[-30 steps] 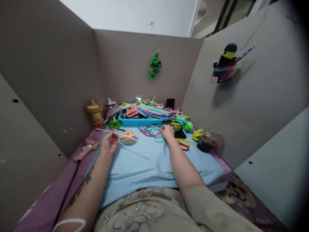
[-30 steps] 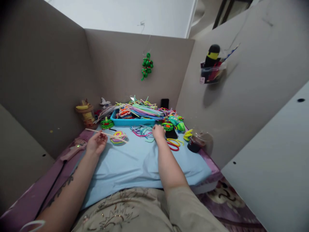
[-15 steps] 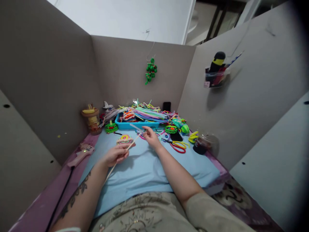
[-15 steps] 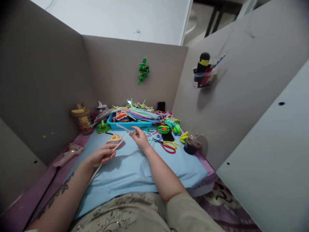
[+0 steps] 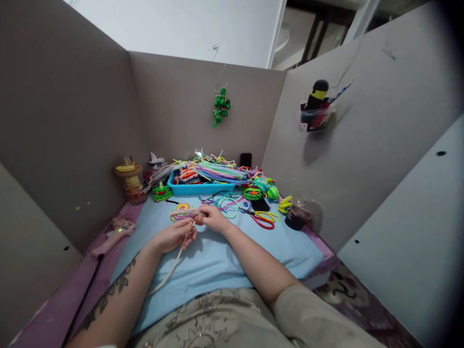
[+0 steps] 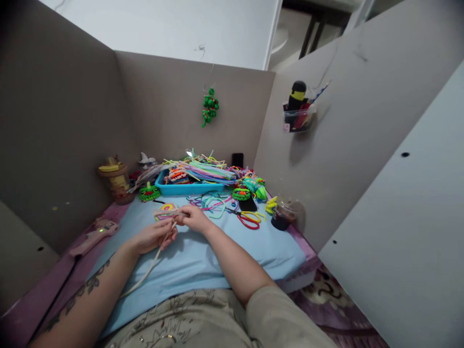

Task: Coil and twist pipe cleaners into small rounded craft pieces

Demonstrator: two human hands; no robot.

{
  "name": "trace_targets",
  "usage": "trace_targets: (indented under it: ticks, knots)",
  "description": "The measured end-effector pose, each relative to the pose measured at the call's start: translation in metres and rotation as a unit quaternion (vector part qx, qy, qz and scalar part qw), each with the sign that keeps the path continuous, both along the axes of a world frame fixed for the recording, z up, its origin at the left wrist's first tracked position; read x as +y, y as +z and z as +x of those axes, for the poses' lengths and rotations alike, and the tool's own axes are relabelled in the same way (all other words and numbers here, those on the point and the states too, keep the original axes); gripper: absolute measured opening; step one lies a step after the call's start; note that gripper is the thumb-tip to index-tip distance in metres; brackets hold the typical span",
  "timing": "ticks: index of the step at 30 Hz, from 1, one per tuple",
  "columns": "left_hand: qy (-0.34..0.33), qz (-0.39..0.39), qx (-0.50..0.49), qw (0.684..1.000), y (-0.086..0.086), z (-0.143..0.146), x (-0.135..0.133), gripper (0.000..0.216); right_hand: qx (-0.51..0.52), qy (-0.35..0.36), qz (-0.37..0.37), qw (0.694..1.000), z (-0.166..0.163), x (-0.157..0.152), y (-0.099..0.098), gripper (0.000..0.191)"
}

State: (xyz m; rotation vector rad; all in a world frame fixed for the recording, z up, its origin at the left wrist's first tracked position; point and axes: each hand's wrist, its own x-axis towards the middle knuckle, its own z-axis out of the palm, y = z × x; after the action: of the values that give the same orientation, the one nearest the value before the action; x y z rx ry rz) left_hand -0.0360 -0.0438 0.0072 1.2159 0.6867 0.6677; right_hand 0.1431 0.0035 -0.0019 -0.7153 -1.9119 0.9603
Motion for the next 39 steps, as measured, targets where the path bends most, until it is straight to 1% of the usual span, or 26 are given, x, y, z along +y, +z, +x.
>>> trace_targets:
  ticks: [1,3,5,6,8,9,11,14,18,24,27,32,39]
  knots:
    - [0.012,0.008,0.0,1.0,-0.001,0.001,0.001,0.036,-0.007,-0.007,0.025,1.0,-0.003,-0.001,0.0,0.028]
    - [0.051,0.024,-0.009,0.998,-0.002,0.003,0.005,0.034,-0.013,-0.046,0.083,0.995,-0.006,-0.002,0.0,0.033]
    - [0.097,0.031,-0.025,0.995,-0.004,0.002,0.009,0.038,-0.001,-0.098,0.122,0.988,-0.005,-0.002,0.0,0.032]
    - [0.115,0.031,-0.032,0.992,-0.005,0.001,0.01,0.044,0.014,-0.121,0.126,0.985,-0.003,-0.001,0.0,0.03]
    - [0.141,0.029,-0.041,0.989,-0.007,-0.001,0.013,0.053,0.049,-0.147,0.106,0.982,0.0,-0.001,-0.002,0.026]
    - [0.151,0.029,-0.045,0.987,-0.008,-0.001,0.014,0.055,0.063,-0.146,0.089,0.983,0.001,-0.002,-0.004,0.023]
    - [0.165,0.036,-0.053,0.984,-0.009,-0.002,0.015,0.054,0.076,-0.122,0.057,0.988,0.001,-0.003,-0.007,0.019]
    - [0.166,0.042,-0.061,0.983,-0.01,-0.002,0.014,0.053,0.088,-0.09,0.039,0.991,-0.002,-0.004,-0.011,0.017]
    - [0.154,0.026,-0.047,0.987,-0.01,-0.002,0.011,0.058,0.116,-0.093,0.025,0.989,-0.004,-0.003,-0.01,0.019]
    - [0.144,0.037,-0.031,0.988,-0.01,-0.001,0.01,0.059,0.137,-0.07,-0.035,0.987,-0.003,-0.004,-0.006,0.017]
    - [0.143,0.038,-0.022,0.989,-0.011,-0.001,0.01,0.064,0.128,-0.077,-0.045,0.988,-0.003,-0.003,-0.007,0.02]
    - [0.13,0.04,-0.018,0.991,-0.012,-0.001,0.01,0.068,0.062,-0.109,0.006,0.992,0.001,0.003,-0.012,0.025]
    - [0.129,0.045,-0.007,0.991,-0.012,0.0,0.009,0.066,0.048,-0.128,0.078,0.988,0.003,0.001,-0.01,0.021]
